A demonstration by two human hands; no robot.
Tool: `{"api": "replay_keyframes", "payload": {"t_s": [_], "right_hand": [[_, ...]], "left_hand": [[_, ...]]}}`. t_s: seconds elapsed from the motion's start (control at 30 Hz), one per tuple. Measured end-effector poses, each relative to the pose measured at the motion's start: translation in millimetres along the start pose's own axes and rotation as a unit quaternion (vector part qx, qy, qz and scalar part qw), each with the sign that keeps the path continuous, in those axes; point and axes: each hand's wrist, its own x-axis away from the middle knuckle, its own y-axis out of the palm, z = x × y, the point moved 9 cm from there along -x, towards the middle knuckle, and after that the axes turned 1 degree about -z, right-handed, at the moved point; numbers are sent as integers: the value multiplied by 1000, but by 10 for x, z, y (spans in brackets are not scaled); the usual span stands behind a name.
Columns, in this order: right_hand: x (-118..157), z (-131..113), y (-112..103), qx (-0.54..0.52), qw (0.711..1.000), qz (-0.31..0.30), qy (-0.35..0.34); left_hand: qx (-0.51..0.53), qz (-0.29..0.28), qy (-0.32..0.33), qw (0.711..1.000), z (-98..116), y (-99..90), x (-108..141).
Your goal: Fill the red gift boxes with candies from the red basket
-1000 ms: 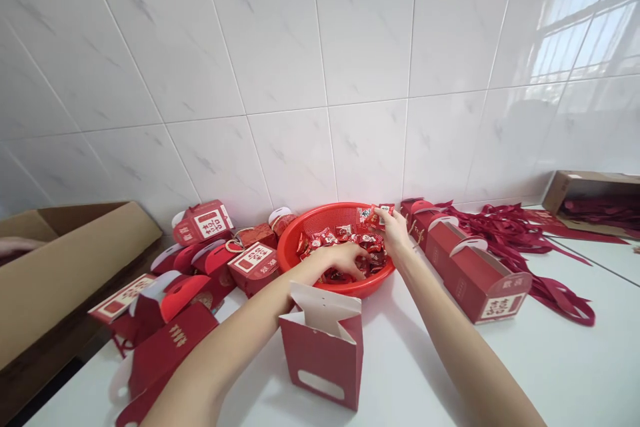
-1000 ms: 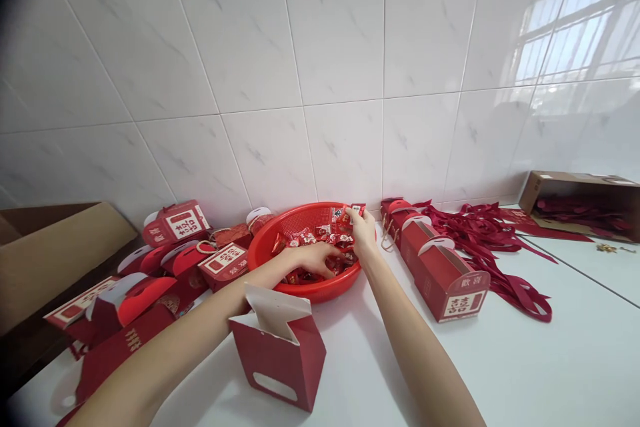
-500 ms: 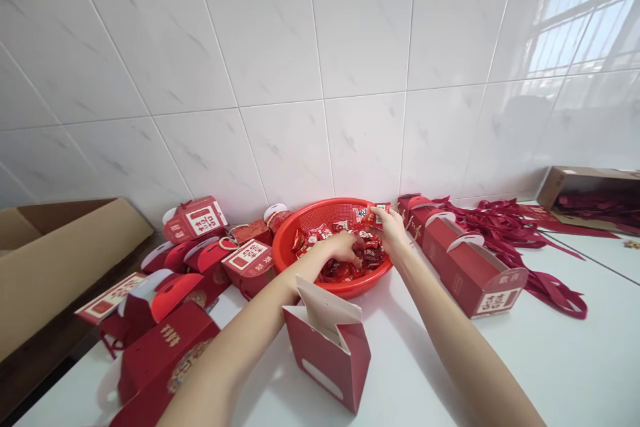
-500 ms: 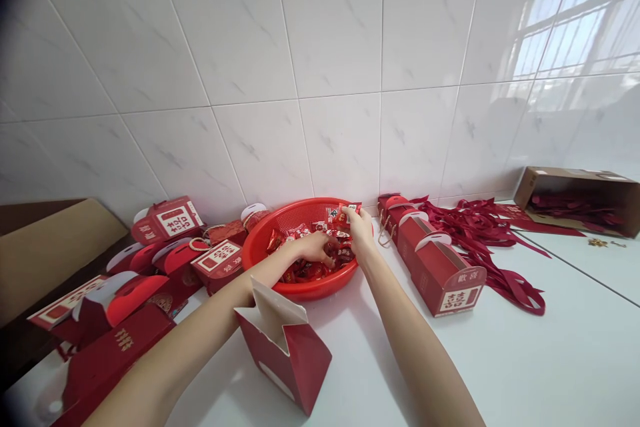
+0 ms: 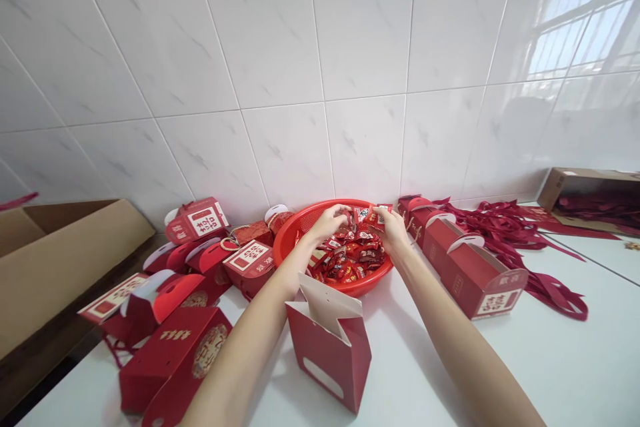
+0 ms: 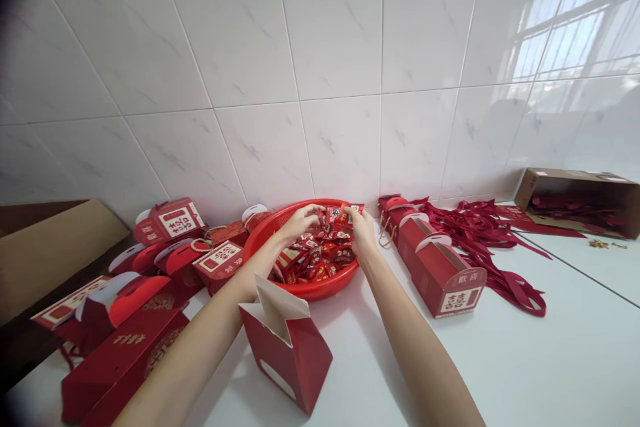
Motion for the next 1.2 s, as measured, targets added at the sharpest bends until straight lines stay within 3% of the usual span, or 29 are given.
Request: {"api": "replay_keyframes", "payload": {"t_s": [0.13,0.33,0.77,0.97,1.2], "right_hand": [[-13,16,41,9,1000,-27,7],[-13,20,60,3,999,-36,3],[16,-40,188,-55,993,-102,-1],[213,-209,349,-59,987,-150,-6],[634,-530,623,-10,970,-237,-59]], "left_hand": [[52,17,-2,999,19,-59,5],[150,-5,-58,987,31,20,54],[220,3,30,975,116,-73,15],[225,9,65,972,341,-116,246],[231,53,70,969,590,-293,710]]}}
